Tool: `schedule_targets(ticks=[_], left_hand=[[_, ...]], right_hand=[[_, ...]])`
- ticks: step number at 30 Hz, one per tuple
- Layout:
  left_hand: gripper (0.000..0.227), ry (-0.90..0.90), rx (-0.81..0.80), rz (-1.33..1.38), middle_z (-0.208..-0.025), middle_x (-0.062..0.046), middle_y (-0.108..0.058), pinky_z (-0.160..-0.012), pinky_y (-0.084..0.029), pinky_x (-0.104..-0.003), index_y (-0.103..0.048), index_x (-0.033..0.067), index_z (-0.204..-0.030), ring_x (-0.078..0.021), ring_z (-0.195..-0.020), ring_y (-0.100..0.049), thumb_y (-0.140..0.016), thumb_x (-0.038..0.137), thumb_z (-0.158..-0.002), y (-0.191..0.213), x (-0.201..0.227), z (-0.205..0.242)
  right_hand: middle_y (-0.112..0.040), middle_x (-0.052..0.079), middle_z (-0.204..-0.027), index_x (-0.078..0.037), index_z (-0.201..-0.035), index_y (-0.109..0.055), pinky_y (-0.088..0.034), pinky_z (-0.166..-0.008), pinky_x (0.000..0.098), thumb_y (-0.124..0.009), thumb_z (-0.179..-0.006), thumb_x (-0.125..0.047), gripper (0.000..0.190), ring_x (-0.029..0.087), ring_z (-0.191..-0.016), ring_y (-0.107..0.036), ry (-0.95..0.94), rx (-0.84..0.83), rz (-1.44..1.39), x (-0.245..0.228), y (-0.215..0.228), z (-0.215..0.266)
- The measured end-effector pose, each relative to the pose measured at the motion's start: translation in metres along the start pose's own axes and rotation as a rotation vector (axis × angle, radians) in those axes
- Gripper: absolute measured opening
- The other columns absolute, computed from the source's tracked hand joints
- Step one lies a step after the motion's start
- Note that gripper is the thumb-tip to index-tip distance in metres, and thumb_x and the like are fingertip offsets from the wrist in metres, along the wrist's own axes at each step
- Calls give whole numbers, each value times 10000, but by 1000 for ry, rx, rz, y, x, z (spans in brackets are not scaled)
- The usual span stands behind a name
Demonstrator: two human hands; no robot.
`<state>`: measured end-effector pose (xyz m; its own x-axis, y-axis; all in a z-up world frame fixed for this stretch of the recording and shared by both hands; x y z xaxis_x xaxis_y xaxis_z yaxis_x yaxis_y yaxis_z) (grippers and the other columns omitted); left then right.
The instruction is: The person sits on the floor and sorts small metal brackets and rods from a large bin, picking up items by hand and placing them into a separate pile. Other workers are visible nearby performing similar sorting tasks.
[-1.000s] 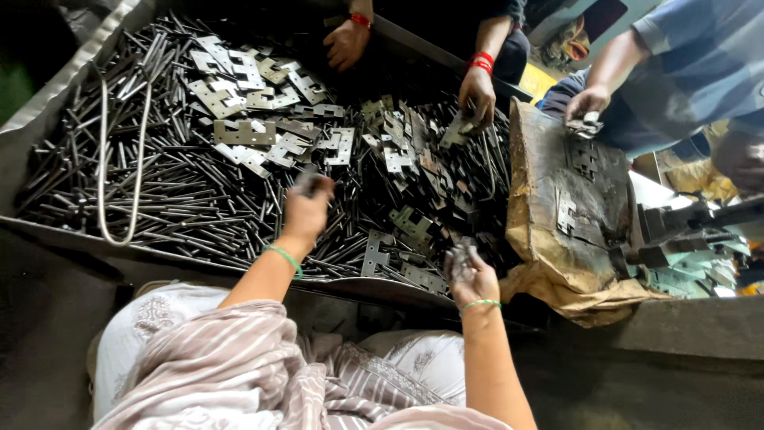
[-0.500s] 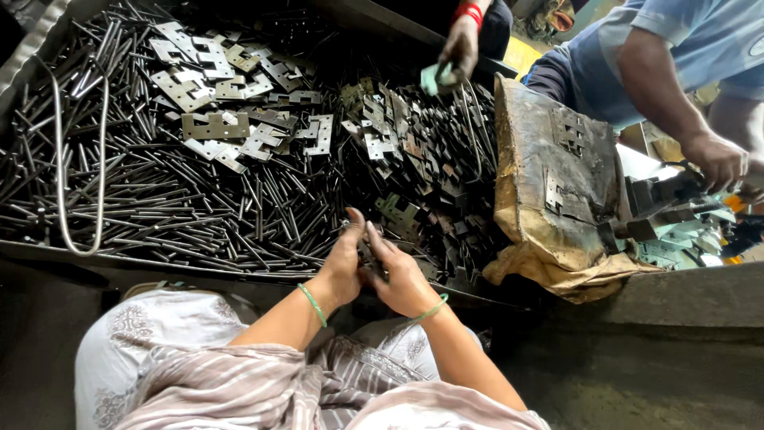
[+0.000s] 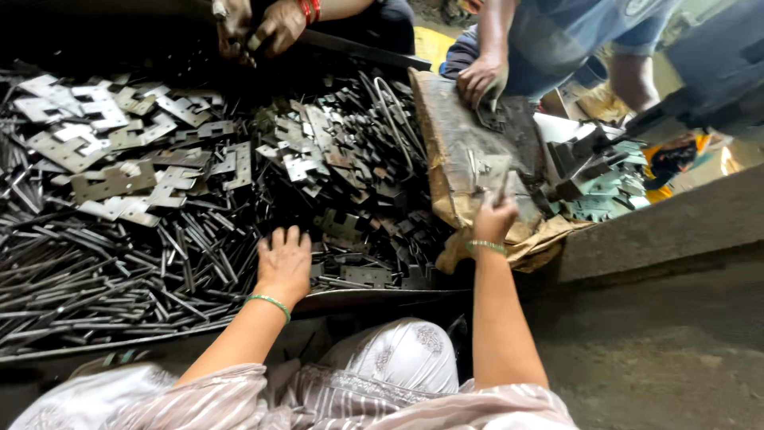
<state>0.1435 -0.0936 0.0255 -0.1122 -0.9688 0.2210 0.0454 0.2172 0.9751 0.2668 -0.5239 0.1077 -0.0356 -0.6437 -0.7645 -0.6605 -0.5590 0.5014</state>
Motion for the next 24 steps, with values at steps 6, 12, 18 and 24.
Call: schedule_targets(ticks=[6,12,18,24], left_hand=[[587,13,-70,-58,-1324,-82,-490,-1092,-364,-517,-634,116,-1182,-299,-1333,-407,-866,256,-661,10,1,2],[533,-53,46,381,-1134,-140,-633,-888,-549,-433,-642,54,-1124,-352,-1042,-642,-893,173,-669,10,-7,10],[386,66,160,1256,-920,-75,-799,-787,-602,-369,-758,83,-1082,-243,-810,-732,-860,130,-713,27,-46,18],[369,374,267,2472,-939,-50,-803,-788,-600,-369,-743,177,-1094,-169,-804,-721,-593,79,-771,46,-105,26]], right_hand=[[-618,368,-1249,71,-1509,-423,-516,-948,485,-549,-756,57,763,502,-1111,-618,541,-39,626,28,18,-81],[-685,183,-1010,35,-1114,-654,-570,-755,351,-559,-954,35,186,296,-900,-675,755,-44,671,-57,-21,-14],[-569,232,-1365,-77,-1303,-656,-384,-1029,522,-724,-606,-88,701,381,-1329,-453,1241,-729,456,-149,-129,208],[-505,138,-1459,-99,-1371,-604,-337,-1125,532,-692,-779,-133,600,374,-1454,-353,1202,-924,768,-152,-162,234]])
Point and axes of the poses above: each hand's wrist, its own z-axis away from the middle knuckle, its own y-axis out of the back of the hand, x = y × z, the point moved 8 cm from there along -z, towards the middle knuckle
